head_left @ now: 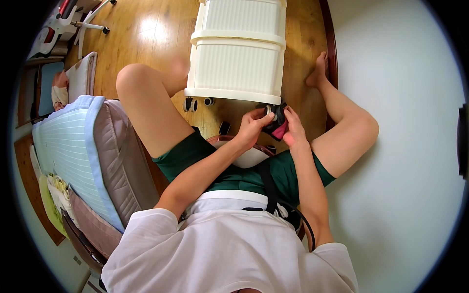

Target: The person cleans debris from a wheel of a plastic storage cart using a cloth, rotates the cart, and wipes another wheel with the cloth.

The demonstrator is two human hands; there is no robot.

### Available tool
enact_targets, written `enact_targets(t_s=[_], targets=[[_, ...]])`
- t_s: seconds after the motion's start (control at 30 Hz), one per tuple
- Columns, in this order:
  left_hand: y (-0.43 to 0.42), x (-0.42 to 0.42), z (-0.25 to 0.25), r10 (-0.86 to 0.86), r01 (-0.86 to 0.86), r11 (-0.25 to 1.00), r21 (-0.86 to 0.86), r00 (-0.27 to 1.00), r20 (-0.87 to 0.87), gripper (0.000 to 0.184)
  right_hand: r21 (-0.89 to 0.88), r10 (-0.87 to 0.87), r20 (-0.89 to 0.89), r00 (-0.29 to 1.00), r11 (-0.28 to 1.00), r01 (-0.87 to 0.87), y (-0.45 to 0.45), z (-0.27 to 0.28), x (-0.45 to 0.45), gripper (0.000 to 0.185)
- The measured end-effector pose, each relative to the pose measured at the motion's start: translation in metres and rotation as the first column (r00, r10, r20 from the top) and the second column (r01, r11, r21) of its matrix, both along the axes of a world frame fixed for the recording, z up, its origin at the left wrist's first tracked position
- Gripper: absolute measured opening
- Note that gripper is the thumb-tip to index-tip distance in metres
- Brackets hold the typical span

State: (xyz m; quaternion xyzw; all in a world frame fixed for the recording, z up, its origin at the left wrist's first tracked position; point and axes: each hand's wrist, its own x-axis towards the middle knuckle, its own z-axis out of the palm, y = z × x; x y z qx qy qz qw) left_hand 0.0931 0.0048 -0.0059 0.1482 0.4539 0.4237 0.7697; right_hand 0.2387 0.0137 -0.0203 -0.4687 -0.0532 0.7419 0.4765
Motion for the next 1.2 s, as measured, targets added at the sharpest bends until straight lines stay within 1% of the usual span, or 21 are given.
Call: enact_targets(t_s=[0.23,0.47,0.53,0.63,0.73,0.83,0.93,1.03,1.07,1.13,1.17,1.2], targets=[[-0.001,0.0,-0.003,0.007,-0.007,1.0,-0.003,1.0,0.019,0.036,0.12,0.077,-0.013,0.997,0.99,-0.075,-0.007,-0.007,0.007,0.014],[0.0,-0.001,-0.007,-0.001,0.002,1.0,-0.026,1.0,0.028,0.03,0.162,0.098,-0.07,0.993,0.983,-0.086,-0.011,-0.001,0.008,0.027],[0.0,-0.001,-0.006,0.0,0.002,1.0,-0.026,0.999,0.05,0.029,0.155,0.095,-0.056,0.994,0.984,-0.085,-0.011,0.003,0.007,0.031],[0.001,-0.002,-0.003,-0.019,0.02,0.999,-0.033,0.999,0.034,0.027,0.17,0.112,-0.019,0.994,0.98,-0.107,-0.013,0.005,0.008,0.038],[-0.002,0.0,-0.006,-0.007,0.007,0.997,-0.071,1.0,0.006,0.026,0.144,0.141,0.152,0.978,0.976,-0.163,-0.018,-0.006,0.002,0.041],[0.0,-0.003,-0.008,-0.04,0.041,0.998,-0.056,0.999,0.006,0.025,0.135,0.069,0.161,0.985,0.987,-0.091,-0.02,-0.007,-0.004,0.042],[0.0,-0.001,-0.003,-0.006,0.009,0.999,-0.054,0.998,0.065,0.027,0.088,0.049,0.17,0.984,0.994,-0.065,-0.019,0.0,-0.004,0.035],[0.001,0.002,0.008,0.027,-0.018,0.997,-0.069,0.991,0.132,0.028,0.049,-0.038,0.16,0.986,0.998,0.03,-0.022,-0.016,0.001,0.025],[0.001,0.002,0.005,0.026,-0.018,0.998,-0.057,0.991,0.133,0.028,0.057,-0.103,0.122,0.987,0.994,0.097,-0.024,-0.021,0.003,0.022],[0.002,0.002,0.001,0.023,-0.018,0.999,-0.034,0.99,0.137,0.029,0.066,-0.234,0.045,0.971,0.971,0.231,-0.021,-0.011,0.001,0.015],[0.001,0.002,-0.001,0.024,-0.02,0.999,-0.034,0.99,0.136,0.03,0.084,-0.252,0.065,0.966,0.966,0.246,-0.021,-0.01,0.001,0.01],[0.001,0.002,-0.001,0.026,-0.021,0.999,-0.033,0.99,0.135,0.03,0.144,-0.243,0.105,0.964,0.963,0.227,-0.022,-0.01,0.001,0.01]])
